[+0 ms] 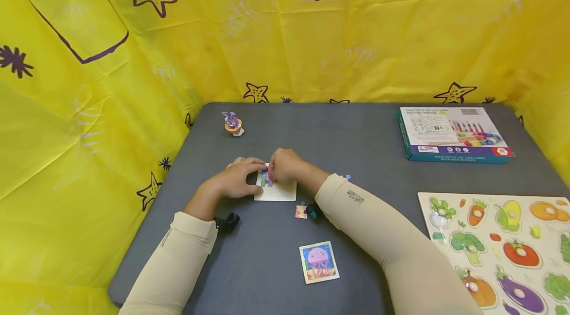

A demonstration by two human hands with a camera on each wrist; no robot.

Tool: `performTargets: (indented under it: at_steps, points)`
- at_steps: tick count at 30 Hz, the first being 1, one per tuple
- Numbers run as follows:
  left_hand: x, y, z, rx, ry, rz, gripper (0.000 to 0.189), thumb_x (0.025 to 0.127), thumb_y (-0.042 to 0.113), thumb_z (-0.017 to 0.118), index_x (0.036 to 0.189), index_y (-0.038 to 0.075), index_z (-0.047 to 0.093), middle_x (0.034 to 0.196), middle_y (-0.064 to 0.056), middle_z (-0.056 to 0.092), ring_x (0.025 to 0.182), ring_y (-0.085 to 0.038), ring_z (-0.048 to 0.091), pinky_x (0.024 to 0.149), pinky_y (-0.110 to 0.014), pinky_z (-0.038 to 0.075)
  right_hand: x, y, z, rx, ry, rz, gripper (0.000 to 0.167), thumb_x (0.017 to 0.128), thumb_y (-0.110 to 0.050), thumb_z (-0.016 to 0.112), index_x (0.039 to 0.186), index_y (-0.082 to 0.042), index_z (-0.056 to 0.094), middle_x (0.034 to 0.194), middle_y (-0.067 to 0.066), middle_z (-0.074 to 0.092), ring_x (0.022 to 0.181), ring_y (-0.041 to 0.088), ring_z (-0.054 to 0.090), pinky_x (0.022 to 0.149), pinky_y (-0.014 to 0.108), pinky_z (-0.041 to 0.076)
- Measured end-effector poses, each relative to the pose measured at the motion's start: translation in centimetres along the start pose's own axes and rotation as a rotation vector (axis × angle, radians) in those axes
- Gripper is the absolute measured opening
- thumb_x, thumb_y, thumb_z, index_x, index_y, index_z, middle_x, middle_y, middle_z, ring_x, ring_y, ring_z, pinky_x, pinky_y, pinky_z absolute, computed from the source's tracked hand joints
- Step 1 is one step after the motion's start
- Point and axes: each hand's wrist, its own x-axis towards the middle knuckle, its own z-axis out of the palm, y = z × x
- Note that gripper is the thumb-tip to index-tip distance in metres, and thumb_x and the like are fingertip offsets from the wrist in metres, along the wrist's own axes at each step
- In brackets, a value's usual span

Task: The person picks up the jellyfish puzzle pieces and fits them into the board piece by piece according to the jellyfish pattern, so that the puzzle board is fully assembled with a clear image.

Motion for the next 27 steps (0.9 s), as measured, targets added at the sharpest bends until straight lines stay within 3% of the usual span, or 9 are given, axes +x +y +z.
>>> performTargets:
  at_steps: [10, 19, 27]
  points:
    - [1.1, -0.9, 0.1, -0.046, 0.114, 0.002, 0.031, 0.095, 0.022, 0.066, 0.125, 0.019, 0.072, 0.132, -0.001, 0.062, 0.122, -0.028, 0.048, 0.101, -0.050, 0.037, 0.5, -0.7, 0.2, -0.083, 0.049, 0.010, 0.022, 0.086, -0.025, 0.082, 0.071, -0.015, 0.071, 0.072, -0.003, 0.065, 0.073, 0.016, 0.059, 0.060, 0.024, 0.044]
    - [2.0, -1.2, 0.0, -0.065, 0.155, -0.004, 0.026, 0.090, 0.019, 0.075, 0.116, 0.020, 0.077, 0.124, -0.001, 0.066, 0.121, -0.028, 0.050, 0.101, -0.050, 0.037, 1.0, -0.3, -0.1, -0.057, 0.026, 0.010, 0.019, 0.090, -0.021, 0.076, 0.072, -0.015, 0.076, 0.072, -0.003, 0.068, 0.071, 0.016, 0.060, 0.055, 0.023, 0.042]
    - [2.6, -1.6, 0.4, -0.140, 0.163, 0.026, 0.024, 0.086, 0.014, 0.080, 0.110, 0.014, 0.081, 0.115, -0.003, 0.069, 0.115, -0.028, 0.055, 0.105, -0.045, 0.038, 1.0, 0.0, -0.1, -0.014, 0.011, 0.075, 0.018, 0.085, -0.022, 0.081, 0.071, -0.014, 0.073, 0.074, -0.001, 0.067, 0.073, 0.017, 0.059, 0.056, 0.024, 0.043]
